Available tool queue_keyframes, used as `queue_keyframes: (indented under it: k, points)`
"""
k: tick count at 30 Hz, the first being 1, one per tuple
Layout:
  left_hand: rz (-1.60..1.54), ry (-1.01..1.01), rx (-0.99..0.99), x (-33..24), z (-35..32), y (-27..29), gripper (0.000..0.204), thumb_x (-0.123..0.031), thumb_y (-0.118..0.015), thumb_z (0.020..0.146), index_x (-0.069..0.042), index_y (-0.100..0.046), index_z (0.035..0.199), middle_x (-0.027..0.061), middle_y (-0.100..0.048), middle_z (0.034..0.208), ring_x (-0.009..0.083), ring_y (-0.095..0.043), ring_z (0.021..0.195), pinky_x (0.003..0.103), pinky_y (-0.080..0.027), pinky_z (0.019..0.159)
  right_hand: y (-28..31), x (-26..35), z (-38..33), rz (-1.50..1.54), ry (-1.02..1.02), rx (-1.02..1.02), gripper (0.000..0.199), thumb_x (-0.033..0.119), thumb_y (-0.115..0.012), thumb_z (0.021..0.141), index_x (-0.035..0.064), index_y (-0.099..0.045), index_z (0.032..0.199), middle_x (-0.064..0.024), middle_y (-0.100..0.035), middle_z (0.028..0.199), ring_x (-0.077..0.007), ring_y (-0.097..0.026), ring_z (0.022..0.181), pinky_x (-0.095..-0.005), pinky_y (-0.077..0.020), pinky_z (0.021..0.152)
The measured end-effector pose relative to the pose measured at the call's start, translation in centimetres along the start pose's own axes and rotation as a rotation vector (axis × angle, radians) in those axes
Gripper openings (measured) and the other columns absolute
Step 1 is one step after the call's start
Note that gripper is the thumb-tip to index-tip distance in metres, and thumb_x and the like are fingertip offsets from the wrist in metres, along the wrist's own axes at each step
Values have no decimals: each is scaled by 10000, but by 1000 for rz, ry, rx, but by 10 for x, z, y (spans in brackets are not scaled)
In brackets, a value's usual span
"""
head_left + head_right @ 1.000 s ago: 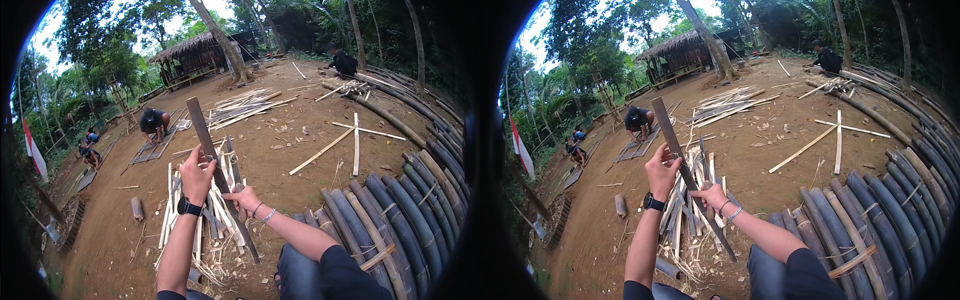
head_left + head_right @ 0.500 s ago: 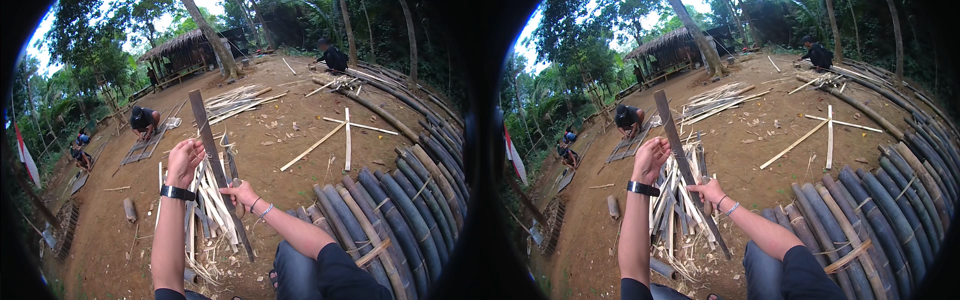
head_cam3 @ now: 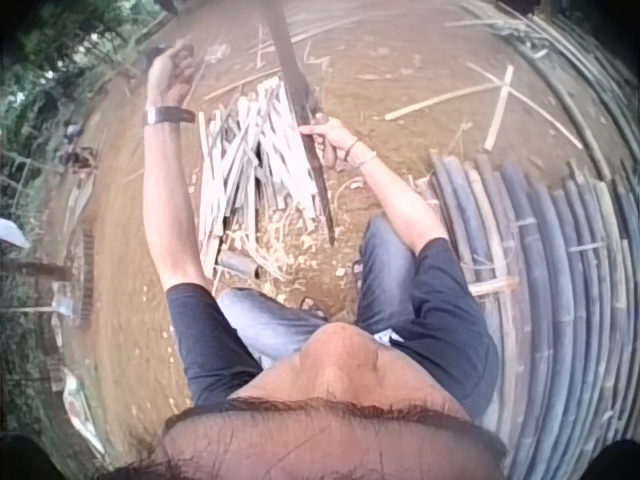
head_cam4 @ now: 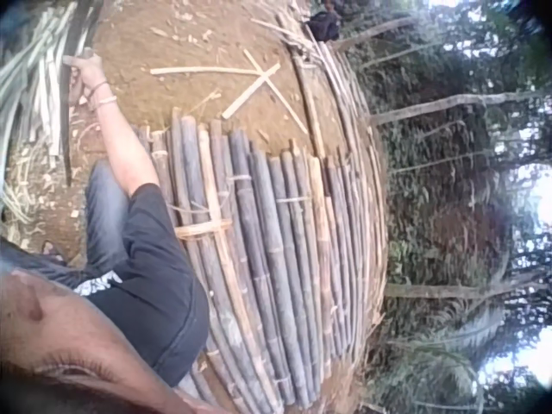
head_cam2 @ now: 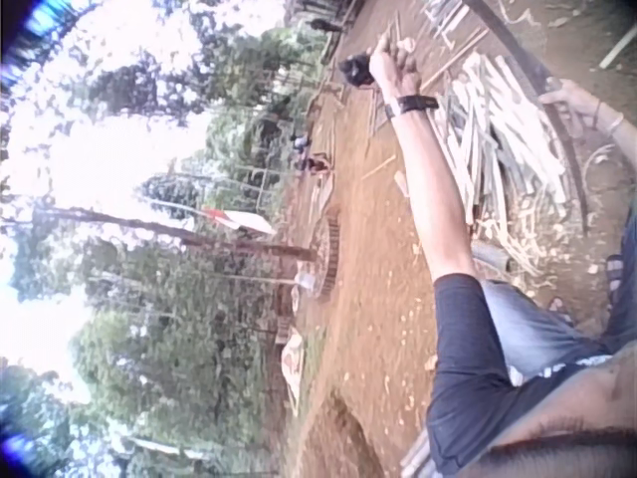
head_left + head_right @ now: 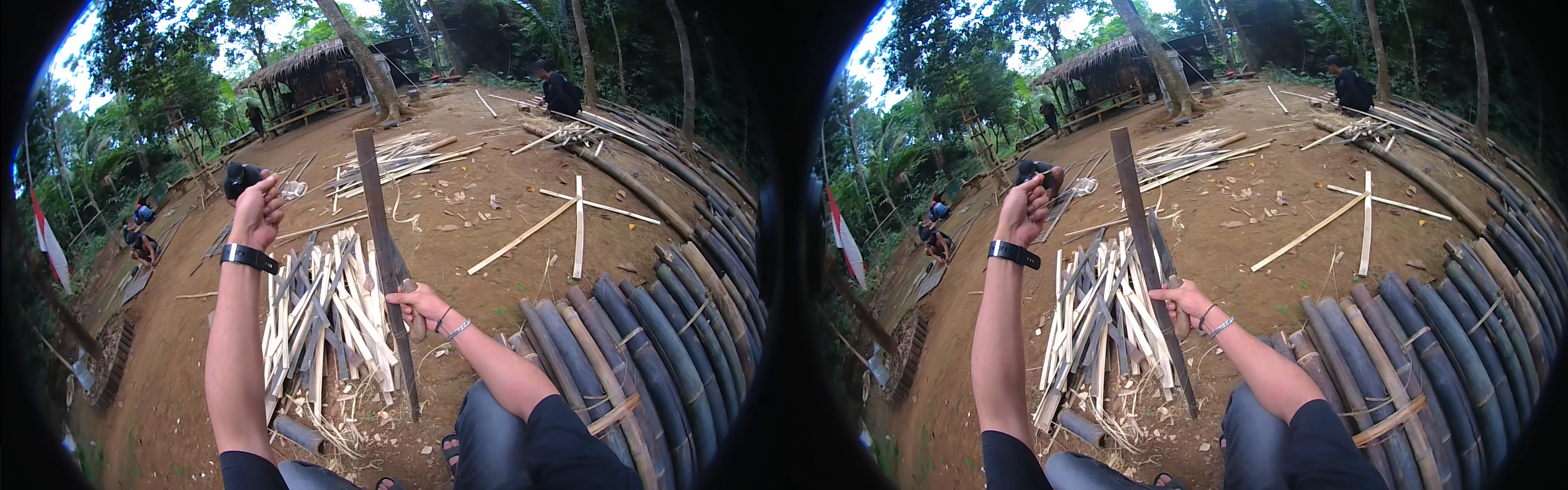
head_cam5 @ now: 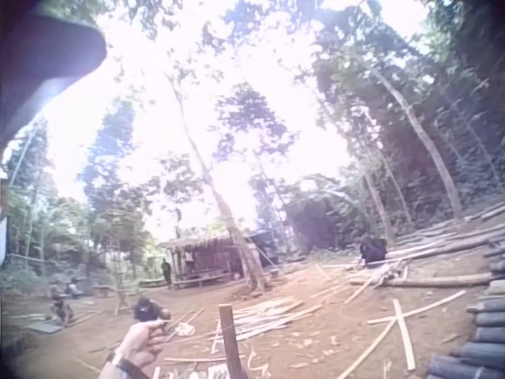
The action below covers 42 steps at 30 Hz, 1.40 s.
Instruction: The person uses a machete to shave and smooth long strips of bamboo, repeatedly running the blade along the edges and surface of the wood while holding it by hand over a pile of shavings.
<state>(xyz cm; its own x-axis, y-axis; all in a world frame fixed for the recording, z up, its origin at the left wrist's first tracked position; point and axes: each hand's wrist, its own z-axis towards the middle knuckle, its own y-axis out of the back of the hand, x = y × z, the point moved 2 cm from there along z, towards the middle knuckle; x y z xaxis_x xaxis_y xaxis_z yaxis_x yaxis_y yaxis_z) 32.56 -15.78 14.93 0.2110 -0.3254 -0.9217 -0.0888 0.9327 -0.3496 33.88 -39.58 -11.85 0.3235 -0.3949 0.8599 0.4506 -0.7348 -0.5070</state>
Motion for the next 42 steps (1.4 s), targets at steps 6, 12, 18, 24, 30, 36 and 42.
queue_keyframes:
  k: [6,12,18,24,30,36,42]
  points:
    - [565,-333,136,-44,-16,36,106,-151,-541,960,-61,-574,1004,-3,-555,788,45,-503,641,182,-388,530,3,-9,6,19,-1,23,297,154,-797,776,115,-510,843,61,-483,600,-40,-450,486,-211,-384,434]
    - [1229,-52,380,-2,-50,-25,384,-393,-607,934,-20,-681,990,-48,-532,599,37,-432,502,220,-335,483,1,-3,4,-17,28,-37,309,132,-798,765,100,-503,850,46,-490,590,-51,-460,472,-209,-381,422]
    - [686,-121,124,-47,-28,-29,376,-344,-624,932,-161,-475,640,-96,-377,539,26,-337,465,201,-274,442,-17,-5,4,-111,127,-145,336,136,-825,736,86,-505,827,0,-537,604,-77,-490,445,-220,-398,401]
    - [226,-231,-15,-110,-44,-84,342,-313,-607,944,-175,-435,683,-91,-319,529,51,-256,445,224,-225,393,-33,2,1,-203,308,-330,352,118,-832,714,45,-498,797,-30,-578,609,-98,-581,482,-232,-425,365]
    - [341,-489,90,-162,-77,-113,323,-228,-626,933,-153,-436,682,-87,-316,534,47,-247,446,227,-194,393,-52,11,2,-311,397,-379,351,117,-834,706,11,-520,822,-65,-629,684,-118,-655,570,-237,-464,387]
    - [580,-587,-12,-214,-123,-88,331,-258,-610,943,-173,-442,670,-96,-335,526,26,-252,406,203,-208,354,-57,8,15,-475,549,-487,387,103,-853,668,15,-497,790,-69,-664,716,-121,-632,573,-253,-480,438]
    - [689,-477,-327,-242,-176,24,344,-271,-578,960,-179,-411,673,-98,-303,533,26,-247,403,213,-201,345,-41,-23,26,-670,579,-593,471,217,-870,618,-20,-585,909,-85,-693,747,-187,-670,681,-328,-517,667]
